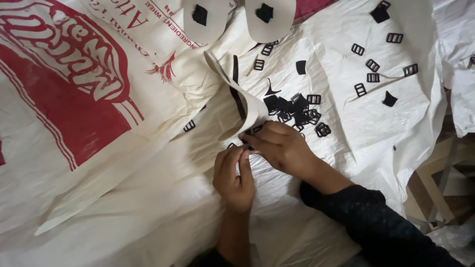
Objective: The person threads black plastic slider buckles onto sandal straps and attaches the straps to flip-flop soles, pressing the strap ends into the sole slots. Finished sandals are set aside in a pile as more strap pieces are picked from the work surface.
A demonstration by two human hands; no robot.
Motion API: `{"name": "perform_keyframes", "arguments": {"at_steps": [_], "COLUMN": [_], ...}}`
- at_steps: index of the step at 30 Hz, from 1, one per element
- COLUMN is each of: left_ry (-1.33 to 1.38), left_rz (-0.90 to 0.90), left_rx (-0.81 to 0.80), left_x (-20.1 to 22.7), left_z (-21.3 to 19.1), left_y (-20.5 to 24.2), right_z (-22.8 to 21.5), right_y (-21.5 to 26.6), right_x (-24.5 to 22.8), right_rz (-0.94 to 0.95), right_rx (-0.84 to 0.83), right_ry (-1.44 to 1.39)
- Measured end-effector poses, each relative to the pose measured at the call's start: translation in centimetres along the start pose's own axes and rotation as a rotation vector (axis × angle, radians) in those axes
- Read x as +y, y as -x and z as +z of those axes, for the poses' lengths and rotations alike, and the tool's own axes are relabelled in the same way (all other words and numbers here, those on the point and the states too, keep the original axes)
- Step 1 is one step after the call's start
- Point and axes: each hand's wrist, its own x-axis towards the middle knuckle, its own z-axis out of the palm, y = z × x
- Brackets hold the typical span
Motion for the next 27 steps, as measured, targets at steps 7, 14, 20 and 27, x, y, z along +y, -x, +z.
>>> {"name": "perform_keyframes", "arguments": {"at_steps": [7,14,20,27], "left_ry": [0.434,0.735,0.301,-0.223], "left_rz": [-0.313,-0.342,-0.142,0.218], "left_rx": [-0.052,-0.199,-0.124,-0.081], "left_x": [-1.8,-2.9,-1.5,-0.9], "left_z": [0.0,-0.4,-0.3,-0.4], "left_y": [0.7,1.1,0.9,0.6], "right_z": [0.1,-0.7,-0.7,0.3], "right_y": [0.3,0.4,-0.3,-0.3], "right_x": [0.1,1.0,-0.2,-1.9], "right_rz": [0.063,0.089,0.097,0.148], "right_rx": [-0.057,0.01,0.023,0.025], "right_ry": [-0.09,-0.306,-0.105,0.222]}}
